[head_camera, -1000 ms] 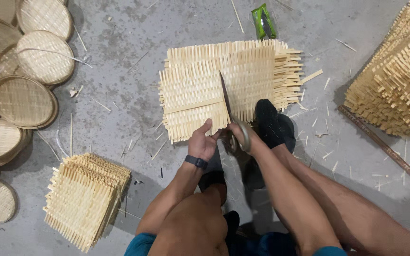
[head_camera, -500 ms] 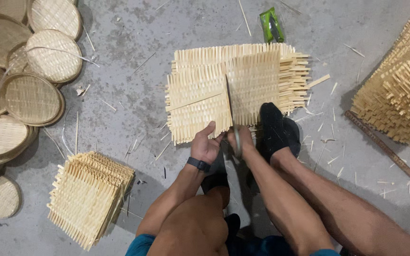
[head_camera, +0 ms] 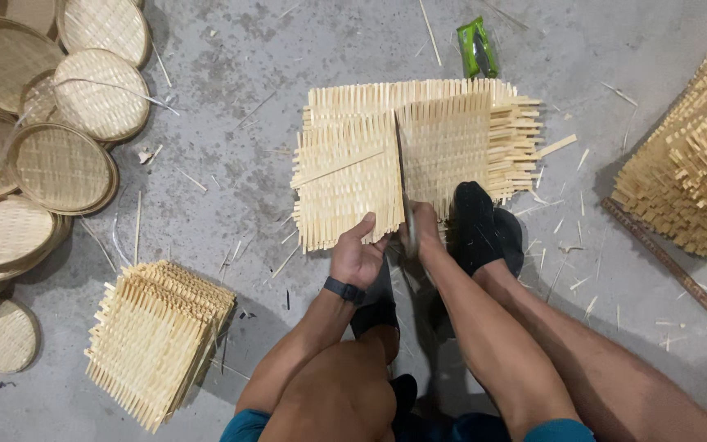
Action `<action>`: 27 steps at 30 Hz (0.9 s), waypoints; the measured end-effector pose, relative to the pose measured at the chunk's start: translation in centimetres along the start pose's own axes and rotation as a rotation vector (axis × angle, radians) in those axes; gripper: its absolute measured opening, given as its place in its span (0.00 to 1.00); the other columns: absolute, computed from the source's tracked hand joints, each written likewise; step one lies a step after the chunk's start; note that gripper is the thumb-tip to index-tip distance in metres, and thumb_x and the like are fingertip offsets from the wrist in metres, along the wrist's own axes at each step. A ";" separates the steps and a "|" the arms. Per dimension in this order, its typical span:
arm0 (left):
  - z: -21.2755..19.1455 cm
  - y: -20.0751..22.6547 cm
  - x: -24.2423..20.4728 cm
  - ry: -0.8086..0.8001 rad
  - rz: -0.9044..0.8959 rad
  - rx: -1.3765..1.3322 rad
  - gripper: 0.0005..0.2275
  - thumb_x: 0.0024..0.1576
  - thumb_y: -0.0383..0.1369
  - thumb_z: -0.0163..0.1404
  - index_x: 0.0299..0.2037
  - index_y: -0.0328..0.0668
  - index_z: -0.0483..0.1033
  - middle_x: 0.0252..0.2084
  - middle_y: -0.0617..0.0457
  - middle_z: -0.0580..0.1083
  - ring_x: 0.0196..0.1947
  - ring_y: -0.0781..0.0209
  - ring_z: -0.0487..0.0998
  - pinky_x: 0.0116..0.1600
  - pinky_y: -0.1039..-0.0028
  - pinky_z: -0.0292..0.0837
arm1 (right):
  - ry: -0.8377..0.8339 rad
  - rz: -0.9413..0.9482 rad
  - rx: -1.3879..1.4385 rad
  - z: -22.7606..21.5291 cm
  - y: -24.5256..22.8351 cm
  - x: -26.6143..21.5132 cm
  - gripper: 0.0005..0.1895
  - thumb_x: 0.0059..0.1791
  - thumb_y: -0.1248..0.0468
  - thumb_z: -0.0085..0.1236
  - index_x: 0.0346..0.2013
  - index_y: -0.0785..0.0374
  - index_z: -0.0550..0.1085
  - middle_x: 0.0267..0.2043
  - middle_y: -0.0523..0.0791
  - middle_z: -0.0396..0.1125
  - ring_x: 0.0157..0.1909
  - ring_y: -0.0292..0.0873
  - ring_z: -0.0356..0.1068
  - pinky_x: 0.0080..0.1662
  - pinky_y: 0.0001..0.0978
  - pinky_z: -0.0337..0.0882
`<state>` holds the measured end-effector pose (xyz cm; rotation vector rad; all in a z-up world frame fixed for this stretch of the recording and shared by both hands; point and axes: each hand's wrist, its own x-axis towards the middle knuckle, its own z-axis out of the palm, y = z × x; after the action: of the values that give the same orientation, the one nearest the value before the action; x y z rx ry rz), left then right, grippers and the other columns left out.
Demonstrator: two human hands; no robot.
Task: The person sits on the floor and uses large shears to cut rectangular bamboo mats in half. They repeatedly separate the cut pieces, stack them, and continue cutting additional mats from a pile.
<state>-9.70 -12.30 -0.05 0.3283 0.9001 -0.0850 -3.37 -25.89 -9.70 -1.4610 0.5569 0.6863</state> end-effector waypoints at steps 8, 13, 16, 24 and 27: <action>0.3 0.7 -0.5 -0.011 0.010 0.057 0.16 0.59 0.26 0.52 0.58 0.34 0.69 0.54 0.47 0.73 0.53 0.55 0.75 0.60 0.62 0.72 | -0.034 -0.350 -0.704 -0.2 -2.3 2.6 0.26 0.55 0.50 0.49 0.34 0.74 0.77 0.26 0.52 0.71 0.28 0.41 0.71 0.32 0.41 0.72; -0.6 2.3 -0.3 -0.117 0.013 -0.038 0.16 0.62 0.28 0.52 0.58 0.30 0.68 0.52 0.45 0.75 0.51 0.51 0.76 0.61 0.62 0.72 | -0.060 0.100 -0.439 1.1 -0.7 -1.9 0.24 0.56 0.51 0.42 0.36 0.68 0.77 0.24 0.51 0.68 0.24 0.50 0.67 0.31 0.48 0.68; -1.0 4.7 -0.8 -0.087 0.070 0.022 0.16 0.61 0.31 0.52 0.56 0.31 0.69 0.48 0.44 0.76 0.47 0.48 0.76 0.57 0.58 0.74 | -0.058 0.130 -0.694 -0.8 0.5 -10.0 0.24 0.48 0.49 0.60 0.32 0.72 0.78 0.25 0.54 0.70 0.31 0.54 0.73 0.41 0.52 0.72; -1.1 7.7 -3.0 -0.235 0.273 0.441 0.21 0.55 0.24 0.57 0.60 0.35 0.68 0.52 0.45 0.75 0.51 0.51 0.77 0.55 0.58 0.76 | 0.076 -0.380 -1.087 -3.1 -3.6 -16.4 0.17 0.49 0.57 0.64 0.47 0.66 0.75 0.46 0.55 0.69 0.51 0.56 0.71 0.53 0.46 0.70; -1.4 8.9 -3.7 -0.323 0.282 0.778 0.26 0.53 0.24 0.61 0.62 0.33 0.68 0.56 0.44 0.74 0.55 0.51 0.76 0.57 0.62 0.73 | 0.414 -0.893 -0.764 -4.3 -8.4 -18.3 0.22 0.46 0.64 0.67 0.52 0.67 0.72 0.43 0.52 0.66 0.47 0.55 0.67 0.51 0.46 0.68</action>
<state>-11.18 -3.69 4.19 1.1281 0.4595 -0.2213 -9.83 -31.49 9.06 -2.3486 -0.1298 -0.1680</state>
